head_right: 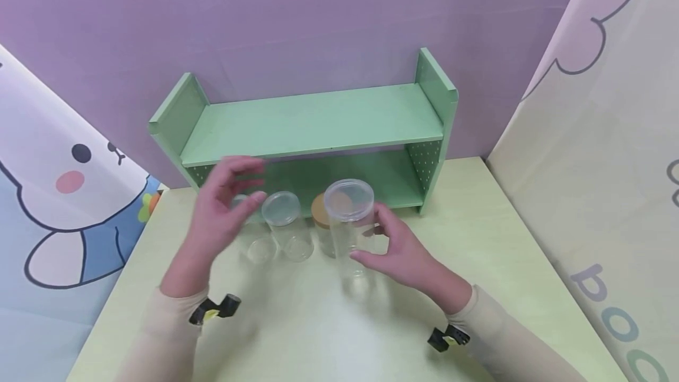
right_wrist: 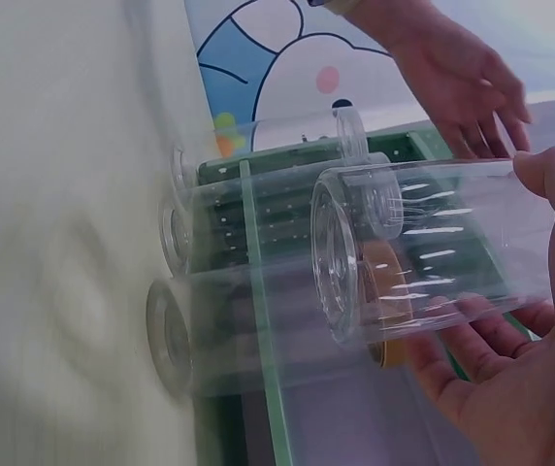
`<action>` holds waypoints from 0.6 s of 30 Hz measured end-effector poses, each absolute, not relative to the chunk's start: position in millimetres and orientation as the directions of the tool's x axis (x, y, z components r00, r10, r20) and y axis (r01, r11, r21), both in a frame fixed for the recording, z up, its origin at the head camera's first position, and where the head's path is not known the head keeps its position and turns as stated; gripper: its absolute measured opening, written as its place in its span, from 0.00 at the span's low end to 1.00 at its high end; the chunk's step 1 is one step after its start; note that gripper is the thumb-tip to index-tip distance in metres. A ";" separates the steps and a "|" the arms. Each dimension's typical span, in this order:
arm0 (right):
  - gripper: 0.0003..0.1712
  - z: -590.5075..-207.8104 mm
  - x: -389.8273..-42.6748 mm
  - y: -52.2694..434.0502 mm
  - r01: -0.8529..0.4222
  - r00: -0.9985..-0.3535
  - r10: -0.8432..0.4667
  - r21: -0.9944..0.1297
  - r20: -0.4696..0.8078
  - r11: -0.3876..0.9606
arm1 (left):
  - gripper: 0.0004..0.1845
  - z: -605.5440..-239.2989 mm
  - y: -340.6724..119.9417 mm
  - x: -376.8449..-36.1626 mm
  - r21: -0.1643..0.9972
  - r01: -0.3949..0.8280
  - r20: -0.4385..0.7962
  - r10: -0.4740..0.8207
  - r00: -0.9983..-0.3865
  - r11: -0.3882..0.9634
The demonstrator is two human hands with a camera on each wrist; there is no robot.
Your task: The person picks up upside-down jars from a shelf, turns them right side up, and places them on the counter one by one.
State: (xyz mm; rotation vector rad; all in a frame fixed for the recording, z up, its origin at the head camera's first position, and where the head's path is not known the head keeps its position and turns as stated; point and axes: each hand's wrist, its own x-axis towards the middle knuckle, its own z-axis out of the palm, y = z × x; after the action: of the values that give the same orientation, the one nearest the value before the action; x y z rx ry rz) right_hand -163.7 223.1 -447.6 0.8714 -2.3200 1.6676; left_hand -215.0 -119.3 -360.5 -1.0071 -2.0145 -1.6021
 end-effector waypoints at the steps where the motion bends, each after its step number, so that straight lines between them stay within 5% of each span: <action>1: 0.49 -448.0 -163.7 224.1 -0.538 -0.818 -0.363 -0.816 0.446 0.212 | 0.26 -358.9 -129.1 -215.9 0.671 0.731 0.687 0.266 -0.676 0.124; 8: 0.50 -447.5 -162.9 227.8 -0.533 -0.824 -0.357 -0.816 0.441 0.224 | 0.22 -358.8 -183.6 -222.4 0.650 0.705 0.726 0.043 -0.687 0.284; 14: 0.50 -446.2 -162.6 229.0 -0.538 -0.822 -0.351 -0.813 0.449 0.221 | 0.18 -369.5 -208.3 -235.6 0.745 0.629 0.667 -0.228 -0.709 0.222; 18: 0.50 -446.1 -163.2 229.4 -0.543 -0.818 -0.353 -0.812 0.454 0.215 | 0.17 -375.6 -216.0 -241.6 0.780 0.580 0.626 -0.300 -0.720 0.234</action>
State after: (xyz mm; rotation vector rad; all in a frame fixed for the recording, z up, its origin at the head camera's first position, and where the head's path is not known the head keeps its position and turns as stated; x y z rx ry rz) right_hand -163.2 229.4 -446.1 0.8628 -2.3095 1.6570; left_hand -241.6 -216.0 -375.6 -0.2585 -1.7993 -1.5738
